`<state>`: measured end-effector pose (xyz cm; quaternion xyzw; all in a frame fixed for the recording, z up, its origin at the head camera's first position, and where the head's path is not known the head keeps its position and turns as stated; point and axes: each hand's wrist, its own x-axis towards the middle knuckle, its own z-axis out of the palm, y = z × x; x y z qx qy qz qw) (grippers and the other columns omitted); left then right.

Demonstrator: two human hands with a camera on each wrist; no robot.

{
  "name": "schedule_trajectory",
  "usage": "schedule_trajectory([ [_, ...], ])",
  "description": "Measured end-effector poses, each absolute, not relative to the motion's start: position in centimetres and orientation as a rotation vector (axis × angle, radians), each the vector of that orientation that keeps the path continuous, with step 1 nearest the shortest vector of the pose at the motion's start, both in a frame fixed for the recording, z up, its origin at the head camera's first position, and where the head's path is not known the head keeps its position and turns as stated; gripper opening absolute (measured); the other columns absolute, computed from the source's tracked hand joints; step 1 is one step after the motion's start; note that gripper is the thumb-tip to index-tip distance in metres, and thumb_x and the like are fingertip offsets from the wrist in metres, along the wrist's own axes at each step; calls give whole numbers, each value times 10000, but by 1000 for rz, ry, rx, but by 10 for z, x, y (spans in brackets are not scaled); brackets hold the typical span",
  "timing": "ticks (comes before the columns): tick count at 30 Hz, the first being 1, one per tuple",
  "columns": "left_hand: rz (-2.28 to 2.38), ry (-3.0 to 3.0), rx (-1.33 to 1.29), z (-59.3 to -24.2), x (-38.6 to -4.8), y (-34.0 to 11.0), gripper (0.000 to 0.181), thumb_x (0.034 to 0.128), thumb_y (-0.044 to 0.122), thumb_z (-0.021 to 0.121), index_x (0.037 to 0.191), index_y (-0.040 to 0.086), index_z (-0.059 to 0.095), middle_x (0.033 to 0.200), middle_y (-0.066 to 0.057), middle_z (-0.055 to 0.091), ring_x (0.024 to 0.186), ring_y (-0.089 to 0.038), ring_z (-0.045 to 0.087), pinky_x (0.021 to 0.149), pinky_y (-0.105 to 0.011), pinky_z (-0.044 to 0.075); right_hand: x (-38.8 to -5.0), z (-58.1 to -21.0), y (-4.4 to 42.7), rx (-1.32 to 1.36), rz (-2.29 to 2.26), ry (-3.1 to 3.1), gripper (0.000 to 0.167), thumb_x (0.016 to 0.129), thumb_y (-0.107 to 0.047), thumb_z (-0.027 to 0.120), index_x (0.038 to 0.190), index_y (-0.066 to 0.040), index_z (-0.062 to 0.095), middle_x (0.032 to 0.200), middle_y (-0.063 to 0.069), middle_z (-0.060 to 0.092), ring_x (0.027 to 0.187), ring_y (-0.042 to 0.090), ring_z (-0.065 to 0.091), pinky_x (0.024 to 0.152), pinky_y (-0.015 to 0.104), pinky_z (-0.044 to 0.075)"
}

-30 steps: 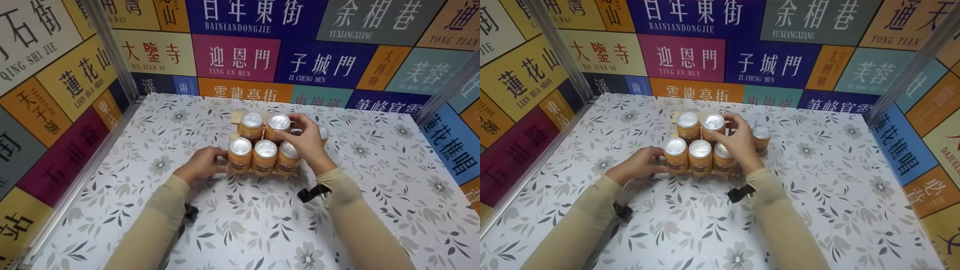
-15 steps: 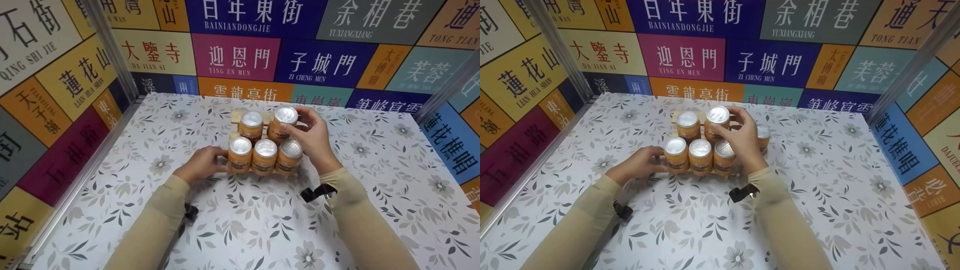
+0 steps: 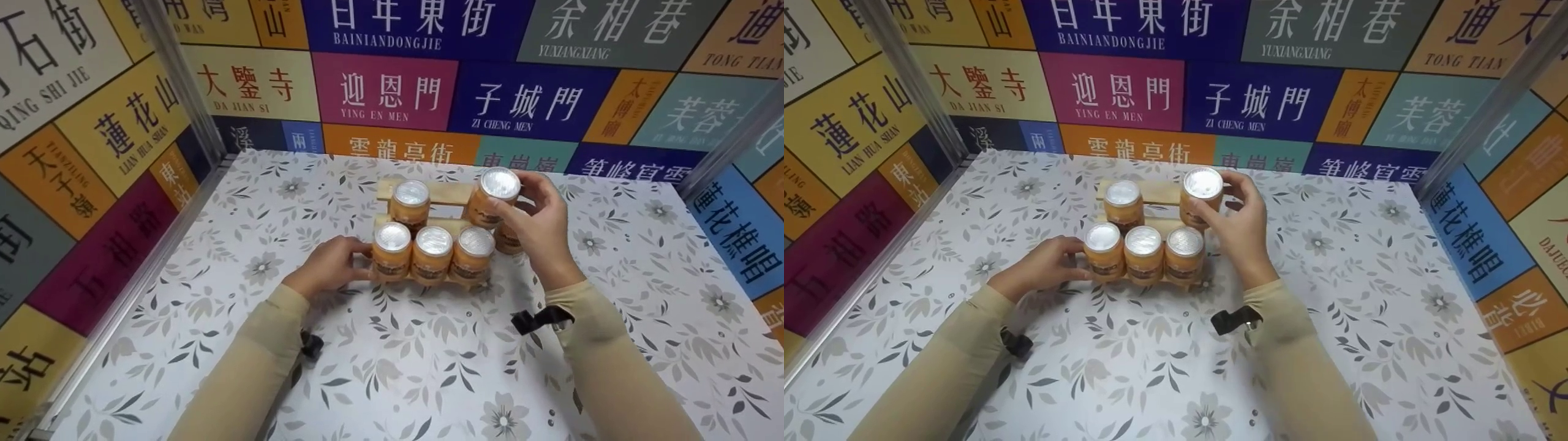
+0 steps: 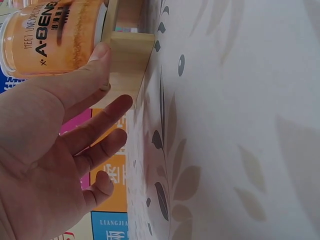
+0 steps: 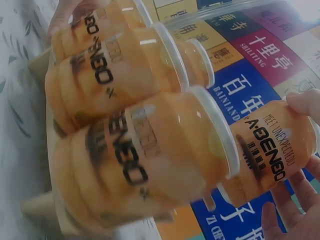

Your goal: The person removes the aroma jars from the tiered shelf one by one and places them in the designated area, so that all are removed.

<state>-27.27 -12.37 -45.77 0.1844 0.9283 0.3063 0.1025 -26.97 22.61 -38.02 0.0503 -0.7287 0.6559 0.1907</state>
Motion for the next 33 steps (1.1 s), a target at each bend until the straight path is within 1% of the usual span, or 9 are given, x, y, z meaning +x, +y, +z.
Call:
schedule_trajectory([
  [5,918,2744,579,-459,-271,-125,648,834,354,864,1424,221,633,1283,-6,708,1078,-254,638,953,-431,515,-263,-384,249,80,1808,-2048,518,816,-116,882,1274,-101,643,1241,6,665,1145,173,617,969,255,509],
  [8,934,2737,600,-458,-271,-125,647,839,363,860,1428,223,631,1277,-10,710,1041,-258,636,917,-420,514,-259,-386,263,30,1772,-2070,533,823,-139,881,1293,-109,633,1252,-9,653,1157,160,605,963,229,505],
  [13,941,2731,557,-458,-271,-126,655,822,346,872,1419,217,635,1257,15,708,1016,-251,630,892,-393,510,-256,-391,284,-35,1725,-2112,569,835,-172,875,1337,-124,610,1288,-28,628,1190,135,581,965,199,490],
  [19,950,2729,549,-458,-270,-125,645,820,318,874,1412,212,641,1272,9,704,1105,-257,625,961,-417,510,-255,-397,303,-107,1735,-2090,582,832,-172,877,1346,-127,606,1298,-41,617,1202,125,568,946,164,482],
  [22,955,2727,560,-460,-269,-126,646,820,315,875,1412,209,641,1267,-3,708,1080,-259,624,940,-418,515,-255,-400,312,-155,1784,-2061,590,820,-160,887,1340,-130,610,1291,-42,621,1206,123,562,939,149,481],
  [24,953,2722,570,-461,-269,-126,644,822,325,873,1412,210,643,1257,-10,713,1045,-262,629,909,-409,519,-256,-403,317,-195,1815,-2041,591,811,-144,892,1333,-127,614,1281,-40,627,1205,123,557,926,148,485],
  [26,964,2718,567,-462,-269,-126,646,822,334,873,1414,211,642,1244,-13,718,1023,-263,631,887,-401,515,-257,-406,323,-227,1800,-2054,590,814,-162,892,1335,-137,614,1279,-52,623,1206,111,546,917,153,475],
  [29,979,2721,563,-462,-269,-127,644,825,333,872,1414,211,643,1229,-17,728,1020,-261,638,889,-400,513,-261,-410,331,-260,1739,-2095,589,829,-200,882,1348,-155,607,1289,-76,606,1204,89,533,912,167,462],
  [33,975,2721,563,-460,-271,-126,647,834,320,866,1427,215,632,1228,-19,727,1029,-262,635,897,-408,509,-265,-415,342,-300,1677,-2132,576,851,-204,861,1362,-156,600,1288,-99,594,1176,68,537,917,189,442],
])
